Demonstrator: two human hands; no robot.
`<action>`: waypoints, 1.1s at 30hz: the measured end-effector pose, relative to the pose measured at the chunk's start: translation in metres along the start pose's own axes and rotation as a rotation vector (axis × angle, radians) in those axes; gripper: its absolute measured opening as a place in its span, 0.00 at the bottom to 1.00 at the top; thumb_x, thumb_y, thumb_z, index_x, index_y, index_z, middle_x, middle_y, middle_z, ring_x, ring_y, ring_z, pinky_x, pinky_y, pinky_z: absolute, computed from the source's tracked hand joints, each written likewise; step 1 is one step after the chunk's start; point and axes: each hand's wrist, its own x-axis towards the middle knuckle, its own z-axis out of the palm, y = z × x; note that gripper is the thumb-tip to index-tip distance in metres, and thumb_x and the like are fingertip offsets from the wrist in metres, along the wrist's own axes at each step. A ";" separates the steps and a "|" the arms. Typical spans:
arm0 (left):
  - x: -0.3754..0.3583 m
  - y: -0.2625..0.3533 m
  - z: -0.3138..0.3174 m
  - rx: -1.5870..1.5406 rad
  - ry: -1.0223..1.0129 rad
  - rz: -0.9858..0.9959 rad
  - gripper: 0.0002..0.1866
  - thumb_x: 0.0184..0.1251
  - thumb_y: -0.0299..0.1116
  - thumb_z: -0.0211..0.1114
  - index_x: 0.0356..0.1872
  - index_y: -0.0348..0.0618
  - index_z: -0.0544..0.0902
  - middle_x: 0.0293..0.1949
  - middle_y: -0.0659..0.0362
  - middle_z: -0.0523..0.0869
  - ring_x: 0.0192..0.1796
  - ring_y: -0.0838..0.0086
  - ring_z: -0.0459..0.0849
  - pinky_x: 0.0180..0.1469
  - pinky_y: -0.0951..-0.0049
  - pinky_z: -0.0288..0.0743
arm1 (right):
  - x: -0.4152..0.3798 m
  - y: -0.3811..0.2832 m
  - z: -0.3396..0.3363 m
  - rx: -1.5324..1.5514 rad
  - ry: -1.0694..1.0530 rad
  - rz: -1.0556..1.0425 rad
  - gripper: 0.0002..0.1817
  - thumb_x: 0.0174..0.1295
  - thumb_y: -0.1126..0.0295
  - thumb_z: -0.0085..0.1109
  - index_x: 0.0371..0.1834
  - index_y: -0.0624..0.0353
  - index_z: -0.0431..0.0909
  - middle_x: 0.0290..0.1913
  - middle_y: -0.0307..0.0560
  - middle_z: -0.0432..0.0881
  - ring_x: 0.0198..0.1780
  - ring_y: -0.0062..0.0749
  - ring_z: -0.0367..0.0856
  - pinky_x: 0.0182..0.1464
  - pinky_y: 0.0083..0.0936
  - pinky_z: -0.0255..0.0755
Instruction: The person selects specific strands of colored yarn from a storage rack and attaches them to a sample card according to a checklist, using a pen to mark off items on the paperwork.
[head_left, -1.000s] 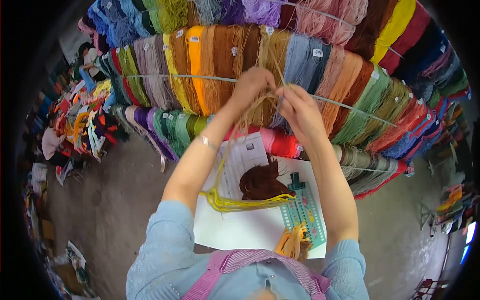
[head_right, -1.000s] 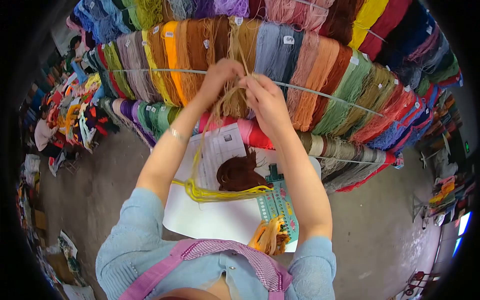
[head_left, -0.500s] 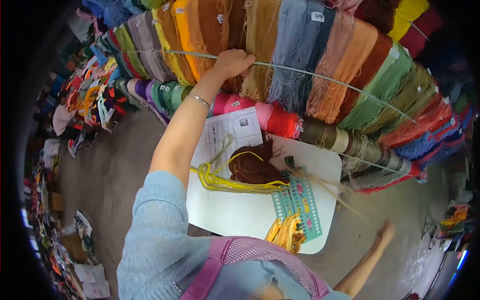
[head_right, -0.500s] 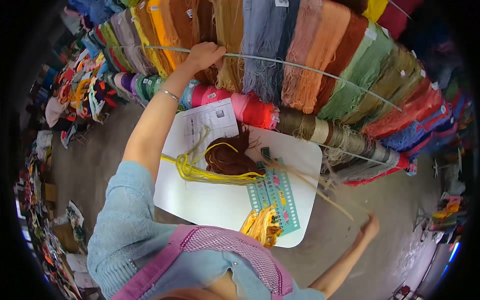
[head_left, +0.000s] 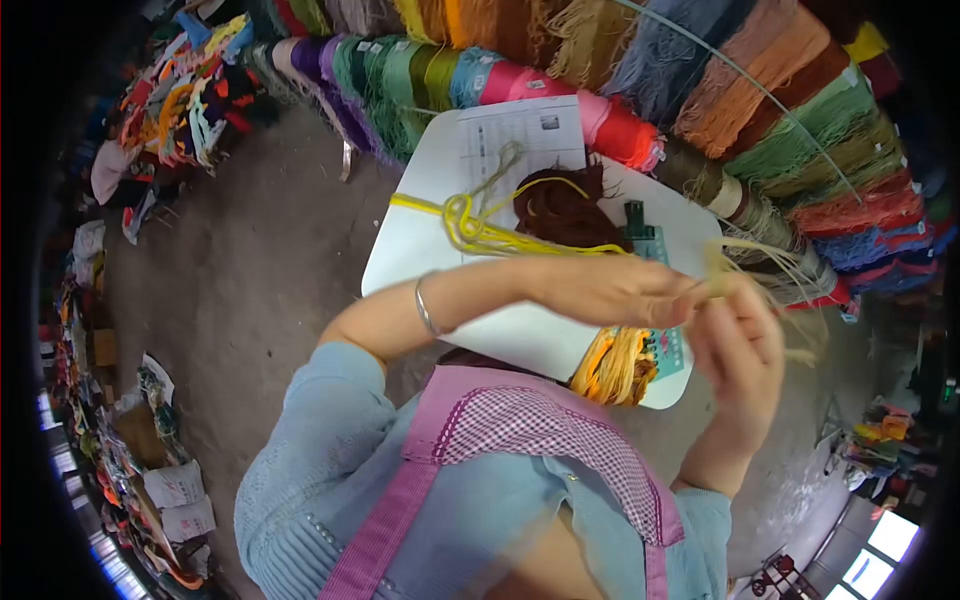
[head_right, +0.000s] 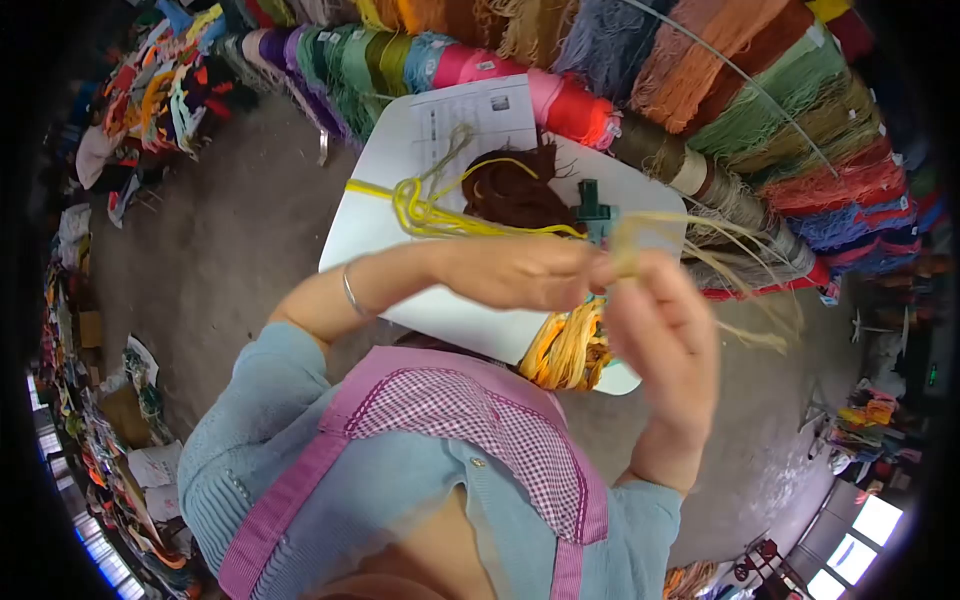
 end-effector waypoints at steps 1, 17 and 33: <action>-0.017 0.000 0.012 -0.317 -0.023 -0.032 0.37 0.73 0.62 0.43 0.62 0.36 0.71 0.57 0.51 0.77 0.60 0.63 0.75 0.63 0.67 0.67 | 0.000 -0.001 0.024 0.042 -0.089 0.070 0.08 0.70 0.71 0.49 0.47 0.59 0.76 0.25 0.28 0.70 0.24 0.08 0.61 0.24 0.10 0.50; -0.449 0.149 -0.050 -0.434 1.362 0.654 0.14 0.74 0.28 0.43 0.23 0.41 0.65 0.16 0.65 0.58 0.17 0.80 0.51 0.22 0.77 0.47 | 0.135 0.152 0.096 -0.821 -0.266 -0.666 0.30 0.50 0.71 0.69 0.59 0.58 0.71 0.56 0.52 0.75 0.58 0.47 0.72 0.60 0.34 0.67; -0.239 0.022 0.053 -0.583 1.620 -0.297 0.20 0.80 0.43 0.39 0.38 0.40 0.74 0.18 0.67 0.66 0.18 0.86 0.58 0.21 0.83 0.50 | 0.179 0.165 0.112 -0.979 -0.550 -0.692 0.13 0.43 0.58 0.73 0.28 0.50 0.84 0.30 0.35 0.81 0.49 0.38 0.76 0.54 0.38 0.61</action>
